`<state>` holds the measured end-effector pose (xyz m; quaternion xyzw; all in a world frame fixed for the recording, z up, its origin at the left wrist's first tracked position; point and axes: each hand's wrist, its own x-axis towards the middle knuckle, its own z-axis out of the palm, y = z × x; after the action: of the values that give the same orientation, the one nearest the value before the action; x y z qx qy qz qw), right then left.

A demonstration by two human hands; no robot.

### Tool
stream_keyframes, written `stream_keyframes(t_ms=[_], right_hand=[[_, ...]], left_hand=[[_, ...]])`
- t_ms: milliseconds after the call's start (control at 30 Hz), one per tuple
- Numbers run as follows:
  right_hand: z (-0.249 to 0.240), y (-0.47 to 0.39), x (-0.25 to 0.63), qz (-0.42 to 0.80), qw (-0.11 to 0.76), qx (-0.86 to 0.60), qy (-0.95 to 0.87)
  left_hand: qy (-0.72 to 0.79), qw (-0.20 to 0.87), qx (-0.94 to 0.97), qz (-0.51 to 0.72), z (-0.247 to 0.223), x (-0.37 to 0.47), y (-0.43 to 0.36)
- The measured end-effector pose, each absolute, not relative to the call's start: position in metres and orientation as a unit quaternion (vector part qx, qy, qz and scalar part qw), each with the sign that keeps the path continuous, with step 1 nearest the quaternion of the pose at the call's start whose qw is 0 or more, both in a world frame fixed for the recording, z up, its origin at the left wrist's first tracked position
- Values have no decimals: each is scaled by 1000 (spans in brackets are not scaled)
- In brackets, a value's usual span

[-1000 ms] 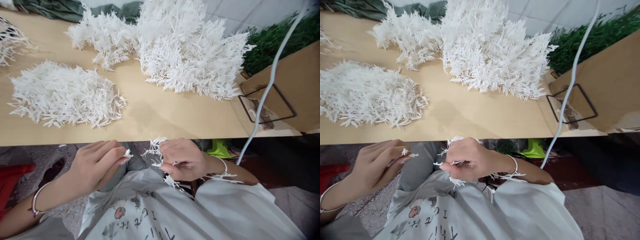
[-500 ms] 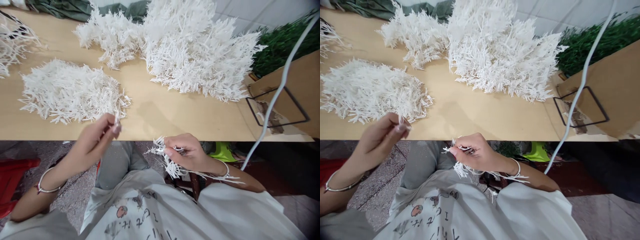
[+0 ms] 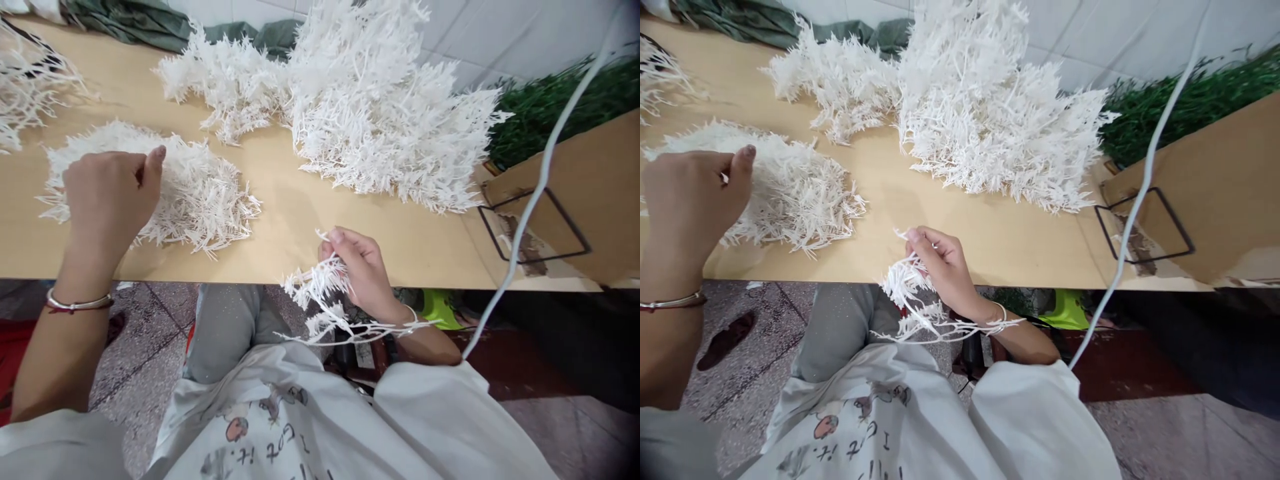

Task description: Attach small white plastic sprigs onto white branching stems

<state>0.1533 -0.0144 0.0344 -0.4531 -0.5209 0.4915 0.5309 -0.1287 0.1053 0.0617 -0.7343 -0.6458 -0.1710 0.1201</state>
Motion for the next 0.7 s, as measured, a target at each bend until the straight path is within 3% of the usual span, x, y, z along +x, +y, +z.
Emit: stream_keyframes(t_ms=[133, 267, 400, 533, 700], right_hand=[[39, -5, 146, 528, 559, -451, -453], [42, -3, 143, 541, 565, -435, -445], [45, -6, 142, 547, 551, -417, -472], [57, -15, 143, 577, 456, -413, -537], [73, -30, 148, 594, 381, -420, -571]], left_hand=[[-636, 138, -732, -204, 59, -129, 106], [-619, 110, -709, -319, 58, -124, 97], [-510, -29, -730, -454, 67, -100, 56], [-330, -311, -806, -381, 77, -72, 13], [-252, -356, -855, -281, 75, -55, 3]])
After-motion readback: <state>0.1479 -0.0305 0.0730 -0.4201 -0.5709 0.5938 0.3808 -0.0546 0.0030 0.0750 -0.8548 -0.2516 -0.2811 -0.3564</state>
